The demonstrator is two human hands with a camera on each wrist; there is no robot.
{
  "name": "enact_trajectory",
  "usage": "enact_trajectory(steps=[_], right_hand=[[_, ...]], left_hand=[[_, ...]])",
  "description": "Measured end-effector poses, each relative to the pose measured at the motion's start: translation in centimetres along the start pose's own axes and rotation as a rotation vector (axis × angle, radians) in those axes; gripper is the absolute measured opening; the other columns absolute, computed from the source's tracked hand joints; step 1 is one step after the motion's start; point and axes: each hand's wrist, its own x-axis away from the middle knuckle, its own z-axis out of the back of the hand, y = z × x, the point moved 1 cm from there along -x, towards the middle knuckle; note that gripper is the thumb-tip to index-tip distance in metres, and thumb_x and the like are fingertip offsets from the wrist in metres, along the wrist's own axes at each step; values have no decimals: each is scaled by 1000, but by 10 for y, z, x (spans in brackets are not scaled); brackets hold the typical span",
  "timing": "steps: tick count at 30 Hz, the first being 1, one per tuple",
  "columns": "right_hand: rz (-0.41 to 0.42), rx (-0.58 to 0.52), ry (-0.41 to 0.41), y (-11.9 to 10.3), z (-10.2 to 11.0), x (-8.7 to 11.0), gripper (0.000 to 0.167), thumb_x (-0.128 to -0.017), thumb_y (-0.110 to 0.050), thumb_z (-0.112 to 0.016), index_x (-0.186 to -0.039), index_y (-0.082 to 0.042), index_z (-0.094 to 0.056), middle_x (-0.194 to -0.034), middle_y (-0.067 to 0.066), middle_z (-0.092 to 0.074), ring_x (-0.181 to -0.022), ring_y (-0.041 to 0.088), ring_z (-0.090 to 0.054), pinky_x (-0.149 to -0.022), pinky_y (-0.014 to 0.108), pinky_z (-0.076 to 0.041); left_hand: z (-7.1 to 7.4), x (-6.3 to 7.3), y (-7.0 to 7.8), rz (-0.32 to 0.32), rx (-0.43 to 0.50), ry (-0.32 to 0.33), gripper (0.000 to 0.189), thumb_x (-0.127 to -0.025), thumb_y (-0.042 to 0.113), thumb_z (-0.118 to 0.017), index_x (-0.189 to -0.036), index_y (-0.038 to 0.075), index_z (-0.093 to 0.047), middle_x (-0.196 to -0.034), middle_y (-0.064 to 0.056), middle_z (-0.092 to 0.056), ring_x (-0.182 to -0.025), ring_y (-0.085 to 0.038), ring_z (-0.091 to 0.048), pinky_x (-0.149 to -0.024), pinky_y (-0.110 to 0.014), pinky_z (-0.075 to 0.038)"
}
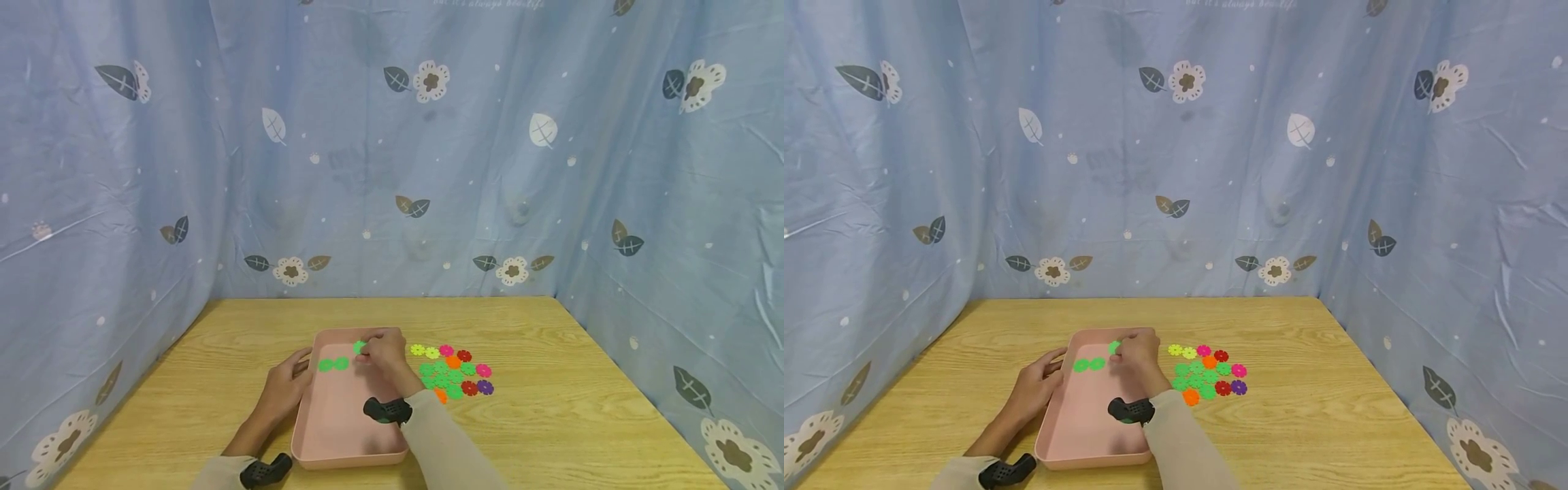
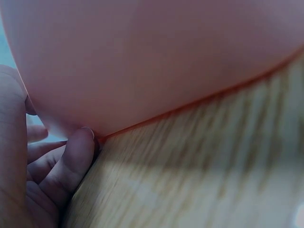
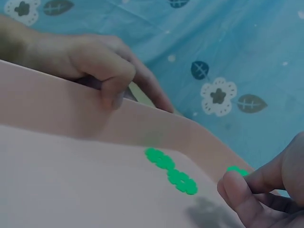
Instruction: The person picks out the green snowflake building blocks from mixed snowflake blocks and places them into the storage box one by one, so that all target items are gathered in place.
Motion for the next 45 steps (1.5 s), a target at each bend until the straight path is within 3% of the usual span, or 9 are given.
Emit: enact_trajectory(steps=[4,11,24,37,45], right_hand=[[14,38,14,2,-6,0,25,-76,14,-67,-98,8,-77,-100,21,-71,-63,26,-75,-53,29,-59],[-22,45,2,7,-11,0,15,-83,15,-62,-91,12,-74,-83,18,-70,-57,24,-73,-52,33,-60],[15,150,5,11,-14,1,17,-72,19,-63,-62,8,-71,-58,12,-66,-44,20,-67,-45,32,-57],[51,307,6,12,-15,1,29,-74,17,-66,-52,-2,-64,-44,4,-58,-33,12,-56,-38,28,-51],[84,346,13,12,-13,2,22,-71,13,-69,-53,0,-69,-41,4,-58,-34,13,-57,-36,25,-46]], left_hand=[[0,0,0,1,6,-1,52,-98,12,-53,-148,-1,-49,-130,-27,-65,-113,-38,-68,-87,-42,-59],[0,0,2,3,16,-6,52,-98,12,-53,-148,0,-49,-130,-26,-65,-113,-37,-69,-85,-40,-60],[1,2,1,-6,19,-13,51,-100,13,-53,-148,-1,-48,-130,-28,-64,-114,-39,-68,-84,-40,-61],[0,1,1,-4,31,-16,51,-100,14,-53,-149,-1,-48,-130,-27,-64,-113,-38,-68,-82,-38,-61],[0,1,0,3,15,-9,51,-100,17,-55,-148,0,-49,-130,-26,-65,-115,-38,-68,-86,-41,-60]])
